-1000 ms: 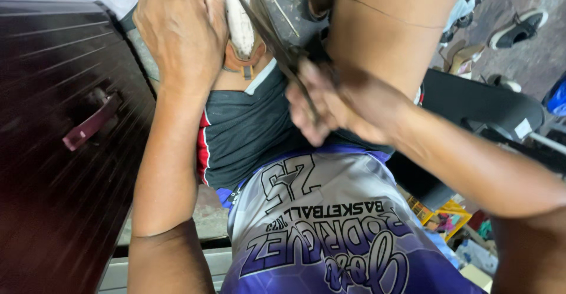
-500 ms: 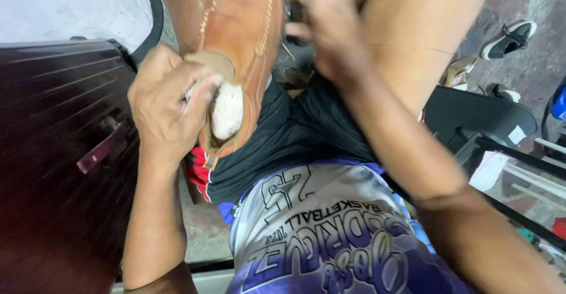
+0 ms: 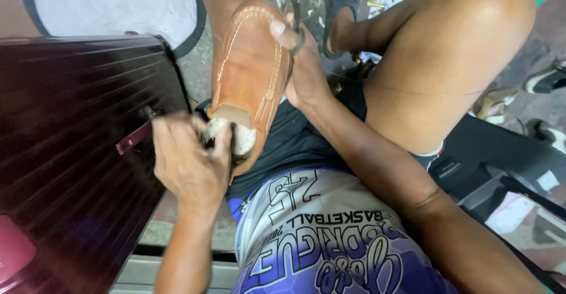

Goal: The person sews a brown leather shoe using a needle and thread, repeatedly pulling the thread through the sole and upper. They adjust the shoe's position and continue stitching along the edge.

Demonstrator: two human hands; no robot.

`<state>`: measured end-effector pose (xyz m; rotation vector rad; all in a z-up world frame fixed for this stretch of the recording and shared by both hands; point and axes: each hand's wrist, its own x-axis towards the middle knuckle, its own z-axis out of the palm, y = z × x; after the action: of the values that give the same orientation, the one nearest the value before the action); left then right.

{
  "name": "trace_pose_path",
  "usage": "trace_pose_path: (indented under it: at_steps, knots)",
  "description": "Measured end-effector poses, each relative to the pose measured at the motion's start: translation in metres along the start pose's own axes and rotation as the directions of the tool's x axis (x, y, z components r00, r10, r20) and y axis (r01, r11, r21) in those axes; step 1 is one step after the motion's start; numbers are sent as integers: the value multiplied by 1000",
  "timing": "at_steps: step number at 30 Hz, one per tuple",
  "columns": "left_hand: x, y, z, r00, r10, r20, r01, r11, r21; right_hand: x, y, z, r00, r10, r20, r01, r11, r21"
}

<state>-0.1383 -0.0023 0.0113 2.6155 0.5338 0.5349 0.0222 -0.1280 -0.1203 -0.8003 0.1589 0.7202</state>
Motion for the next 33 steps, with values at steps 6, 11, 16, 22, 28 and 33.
trace_pose_path:
  at_steps: [6,11,16,22,28,33]
  knots:
    - [-23,10,4,916,-353,188,319,929,187,-12,3,9,992,-101,-75,100,995,-15]
    - [-22,4,21,859,-326,394,304,945,119,-21,8,20,982,-180,-59,176,983,-60]
    - [-23,0,42,623,-478,620,782,349,-517,-25,0,19,975,-223,5,223,974,-37]
    - [-34,4,66,391,-519,761,722,-340,-603,-36,-11,17,955,-281,92,296,904,-308]
    - [-39,12,72,484,-494,722,666,-327,-670,-44,-30,14,937,-312,156,349,816,-462]
    - [-33,8,71,523,-472,710,710,-220,-669,-45,-42,13,952,-263,155,305,794,-526]
